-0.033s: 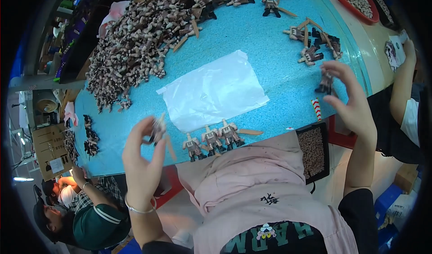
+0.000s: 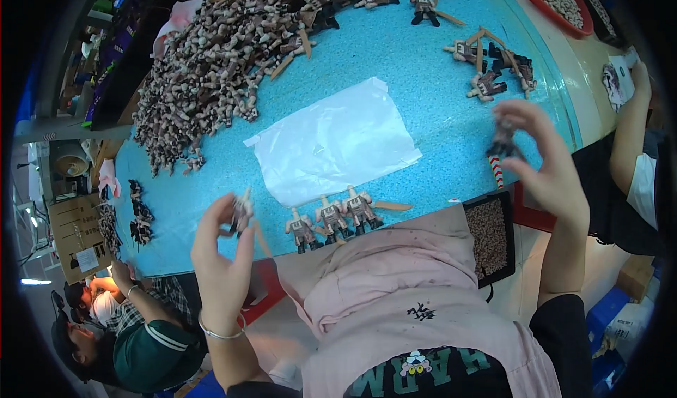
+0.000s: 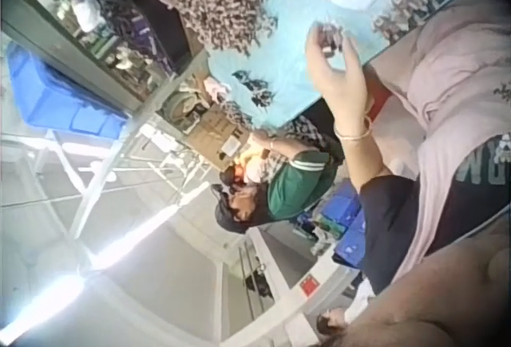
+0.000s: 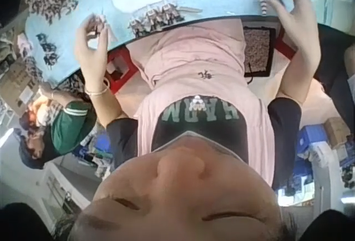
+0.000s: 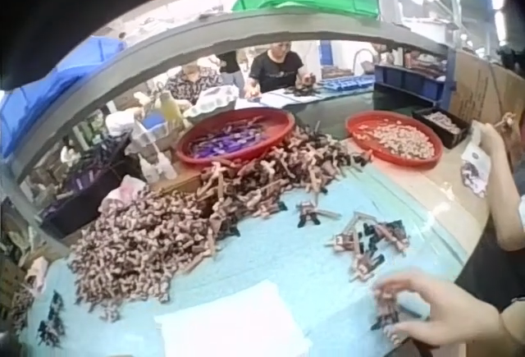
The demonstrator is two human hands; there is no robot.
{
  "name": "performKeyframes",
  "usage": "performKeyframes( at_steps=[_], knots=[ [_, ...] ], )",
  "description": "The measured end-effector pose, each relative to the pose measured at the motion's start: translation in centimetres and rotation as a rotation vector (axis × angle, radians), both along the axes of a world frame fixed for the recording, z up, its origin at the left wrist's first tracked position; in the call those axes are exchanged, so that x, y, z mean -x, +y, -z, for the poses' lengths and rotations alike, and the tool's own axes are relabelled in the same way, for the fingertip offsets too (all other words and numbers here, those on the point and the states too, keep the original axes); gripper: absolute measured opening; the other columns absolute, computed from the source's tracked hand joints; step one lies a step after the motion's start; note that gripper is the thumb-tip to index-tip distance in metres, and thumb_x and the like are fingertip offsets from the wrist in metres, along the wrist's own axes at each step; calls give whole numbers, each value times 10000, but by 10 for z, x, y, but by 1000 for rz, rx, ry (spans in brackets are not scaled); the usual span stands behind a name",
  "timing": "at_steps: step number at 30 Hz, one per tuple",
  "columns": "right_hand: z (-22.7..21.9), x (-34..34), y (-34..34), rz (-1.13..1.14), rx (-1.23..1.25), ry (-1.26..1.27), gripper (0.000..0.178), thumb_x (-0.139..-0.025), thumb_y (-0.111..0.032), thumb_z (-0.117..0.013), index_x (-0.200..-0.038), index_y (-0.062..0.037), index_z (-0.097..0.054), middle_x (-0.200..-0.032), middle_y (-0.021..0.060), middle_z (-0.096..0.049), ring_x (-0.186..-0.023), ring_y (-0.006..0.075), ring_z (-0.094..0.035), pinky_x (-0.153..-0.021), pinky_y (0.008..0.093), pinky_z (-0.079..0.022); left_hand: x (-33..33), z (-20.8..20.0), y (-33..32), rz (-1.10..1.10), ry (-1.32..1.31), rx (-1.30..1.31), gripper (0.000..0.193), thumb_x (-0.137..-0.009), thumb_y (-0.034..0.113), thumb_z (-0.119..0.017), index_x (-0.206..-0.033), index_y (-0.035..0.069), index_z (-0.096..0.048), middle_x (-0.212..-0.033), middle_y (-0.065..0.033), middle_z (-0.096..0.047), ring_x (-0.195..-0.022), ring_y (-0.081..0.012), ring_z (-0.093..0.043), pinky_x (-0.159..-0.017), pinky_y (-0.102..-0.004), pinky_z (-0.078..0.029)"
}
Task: The person assembles toy figurines by attaching limbs and accessories by hand, lines them up on the table, applies glue to each figurine using a bottle, and attaches head pieces to them.
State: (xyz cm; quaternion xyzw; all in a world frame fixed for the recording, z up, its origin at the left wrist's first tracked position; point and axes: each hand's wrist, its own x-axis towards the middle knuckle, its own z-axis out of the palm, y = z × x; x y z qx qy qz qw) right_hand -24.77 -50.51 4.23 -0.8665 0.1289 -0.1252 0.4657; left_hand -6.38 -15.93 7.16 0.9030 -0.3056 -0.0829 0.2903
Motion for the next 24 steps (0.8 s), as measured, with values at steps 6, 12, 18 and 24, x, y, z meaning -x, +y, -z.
performKeyframes(
  at_steps=[6,12,18,24],
  knots=[
    [-1,-40,67,-429,-83,41,624,-708,69,-647,-1290,-30,-444,-1095,135,-568,-992,298,-560,-888,401,-433,24,39,29,-140,17,-25,443,-770,-12,-641,-1200,-7,-536,-1052,-151,-600,-933,-251,-594,-807,-339,-468],
    [14,-54,88,-455,147,59,561,-687,70,-626,-1223,3,-474,-1092,159,-570,-1097,346,-496,-924,423,-374,28,49,20,-59,-43,37,436,-764,-6,-652,-1182,-16,-528,-1052,-179,-564,-926,-312,-566,-817,-350,-458],
    [17,-48,71,-443,144,-23,507,-736,-16,-670,-1214,-33,-502,-1214,147,-523,-1161,320,-476,-992,399,-352,30,49,27,-106,-14,-16,381,-836,58,-599,-1199,-22,-516,-1126,-182,-513,-968,-311,-534,-785,-353,-460],
    [21,-43,-7,195,665,-52,315,-733,19,-626,-1039,-11,-559,-1052,166,-534,-1007,336,-529,-851,407,-431,28,51,24,-159,-56,21,358,-873,80,-546,-1217,-16,-516,-1134,-170,-514,-906,-256,-521,-726,-343,-444]
  ],
)
